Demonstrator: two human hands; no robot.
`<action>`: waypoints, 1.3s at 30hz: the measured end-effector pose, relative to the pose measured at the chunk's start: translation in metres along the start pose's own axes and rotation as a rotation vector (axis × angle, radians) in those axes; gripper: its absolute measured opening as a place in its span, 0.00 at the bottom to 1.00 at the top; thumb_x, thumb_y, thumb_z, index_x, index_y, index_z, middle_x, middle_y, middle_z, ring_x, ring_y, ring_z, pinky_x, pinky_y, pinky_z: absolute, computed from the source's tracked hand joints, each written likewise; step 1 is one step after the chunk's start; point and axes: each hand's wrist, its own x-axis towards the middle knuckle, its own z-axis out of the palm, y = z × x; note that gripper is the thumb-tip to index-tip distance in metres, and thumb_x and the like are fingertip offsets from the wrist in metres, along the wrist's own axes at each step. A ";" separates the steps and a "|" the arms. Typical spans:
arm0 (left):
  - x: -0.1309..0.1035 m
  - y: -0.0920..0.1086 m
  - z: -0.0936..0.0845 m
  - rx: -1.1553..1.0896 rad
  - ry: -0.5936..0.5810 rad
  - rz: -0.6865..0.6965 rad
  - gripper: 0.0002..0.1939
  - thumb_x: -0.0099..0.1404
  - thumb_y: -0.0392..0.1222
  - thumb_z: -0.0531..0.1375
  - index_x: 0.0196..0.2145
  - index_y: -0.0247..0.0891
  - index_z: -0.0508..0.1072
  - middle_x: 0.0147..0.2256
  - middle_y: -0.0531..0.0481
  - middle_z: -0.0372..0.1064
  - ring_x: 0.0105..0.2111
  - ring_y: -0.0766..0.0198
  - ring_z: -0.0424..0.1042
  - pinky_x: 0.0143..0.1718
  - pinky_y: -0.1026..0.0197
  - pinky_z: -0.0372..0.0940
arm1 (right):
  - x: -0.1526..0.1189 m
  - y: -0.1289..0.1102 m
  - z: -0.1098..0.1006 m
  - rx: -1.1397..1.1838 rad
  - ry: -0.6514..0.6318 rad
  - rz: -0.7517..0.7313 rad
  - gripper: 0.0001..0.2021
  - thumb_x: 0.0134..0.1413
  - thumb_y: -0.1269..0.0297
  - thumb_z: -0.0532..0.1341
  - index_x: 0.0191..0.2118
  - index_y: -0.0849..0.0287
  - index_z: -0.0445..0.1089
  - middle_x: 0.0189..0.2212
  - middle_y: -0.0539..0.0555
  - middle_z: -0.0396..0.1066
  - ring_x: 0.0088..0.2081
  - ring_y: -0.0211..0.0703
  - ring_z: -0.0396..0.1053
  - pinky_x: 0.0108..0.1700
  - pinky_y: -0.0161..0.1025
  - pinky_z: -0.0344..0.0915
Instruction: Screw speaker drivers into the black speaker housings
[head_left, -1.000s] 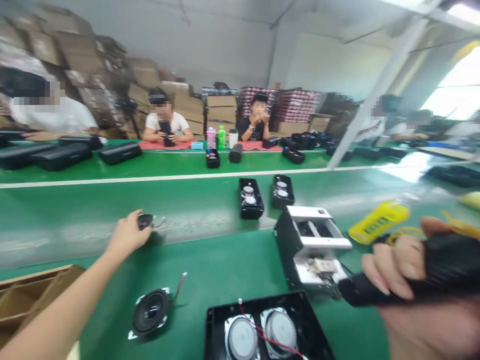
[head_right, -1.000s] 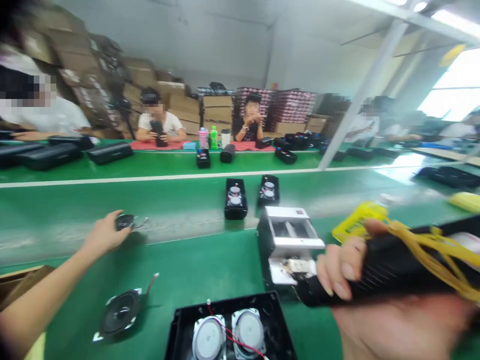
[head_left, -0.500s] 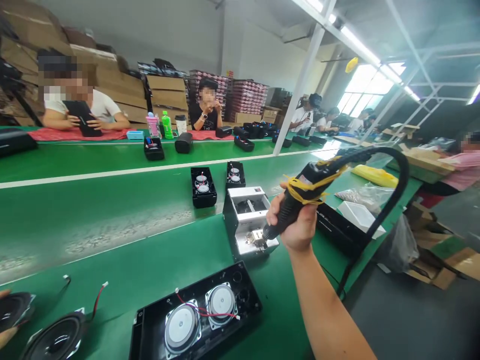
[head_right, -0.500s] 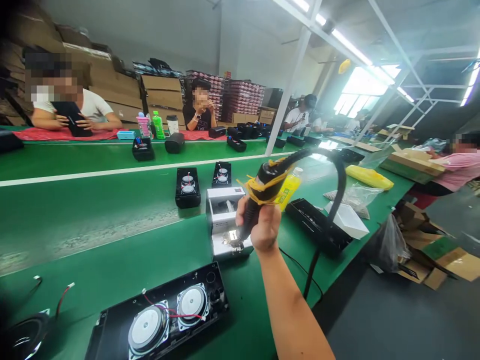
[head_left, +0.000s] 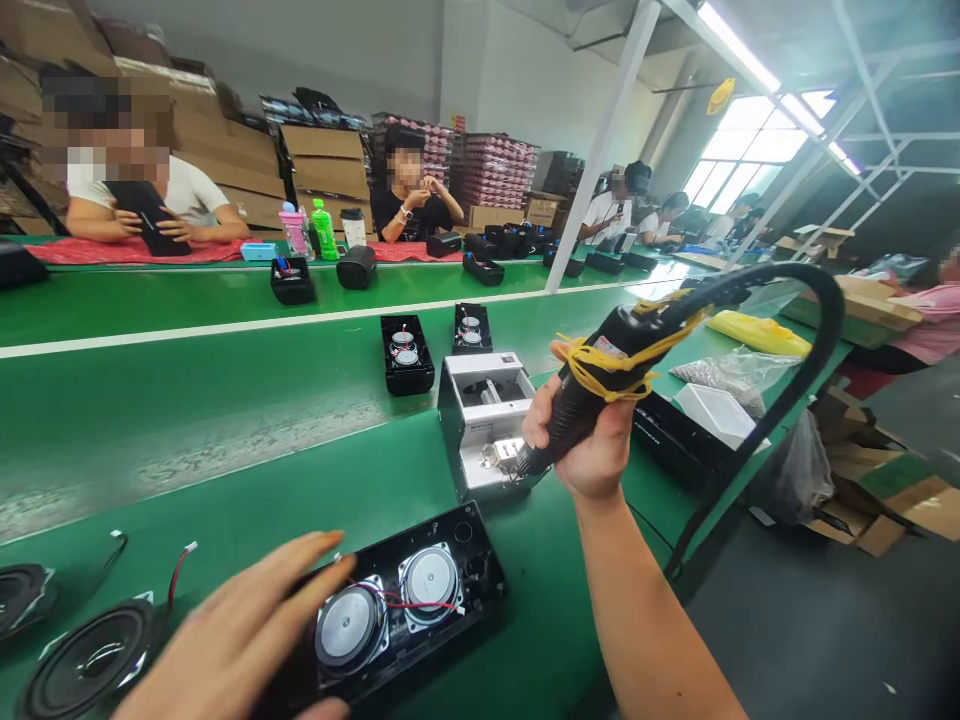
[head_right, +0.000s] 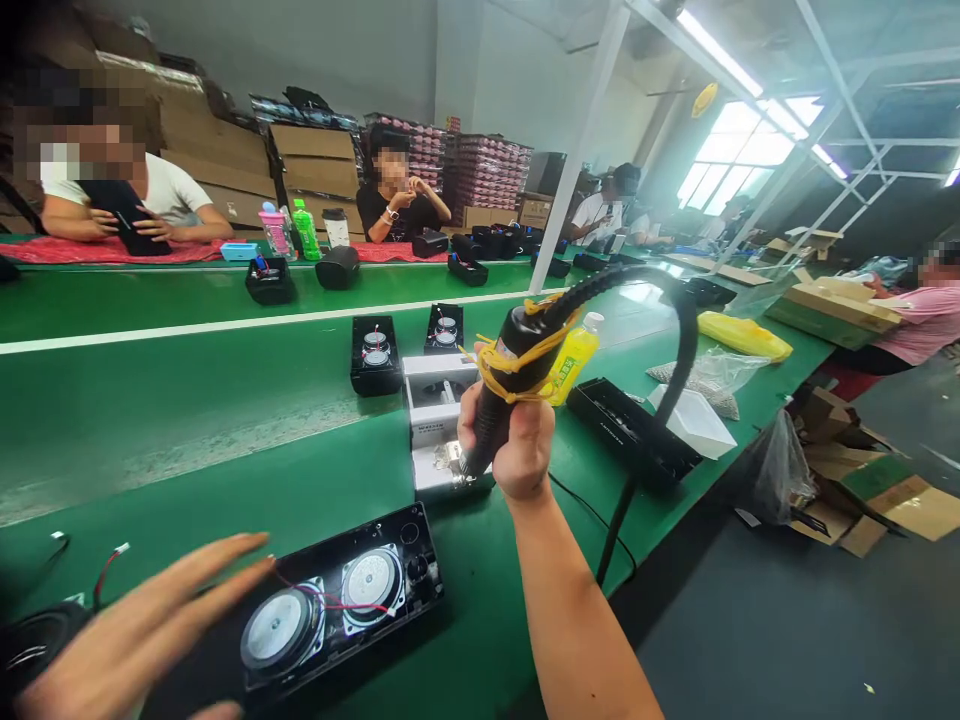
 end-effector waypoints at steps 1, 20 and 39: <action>0.006 0.010 0.006 -0.006 -0.031 0.073 0.46 0.62 0.60 0.66 0.74 0.63 0.54 0.71 0.51 0.62 0.64 0.38 0.70 0.56 0.38 0.74 | -0.002 -0.003 0.000 0.015 -0.004 0.003 0.34 0.58 0.29 0.59 0.53 0.54 0.74 0.23 0.45 0.64 0.16 0.35 0.56 0.18 0.35 0.57; 0.059 0.070 0.020 -0.216 -0.132 0.091 0.07 0.74 0.37 0.58 0.38 0.46 0.75 0.57 0.55 0.78 0.62 0.56 0.72 0.72 0.43 0.45 | -0.054 -0.037 0.025 0.430 -0.099 0.251 0.25 0.60 0.36 0.65 0.48 0.51 0.80 0.19 0.46 0.69 0.12 0.36 0.58 0.13 0.34 0.61; 0.057 0.065 0.016 -0.187 -0.374 0.069 0.20 0.78 0.51 0.52 0.64 0.50 0.70 0.68 0.50 0.67 0.69 0.50 0.63 0.70 0.36 0.37 | -0.076 -0.005 0.025 0.410 -0.181 0.339 0.26 0.59 0.37 0.67 0.50 0.53 0.79 0.21 0.47 0.70 0.15 0.37 0.60 0.16 0.34 0.61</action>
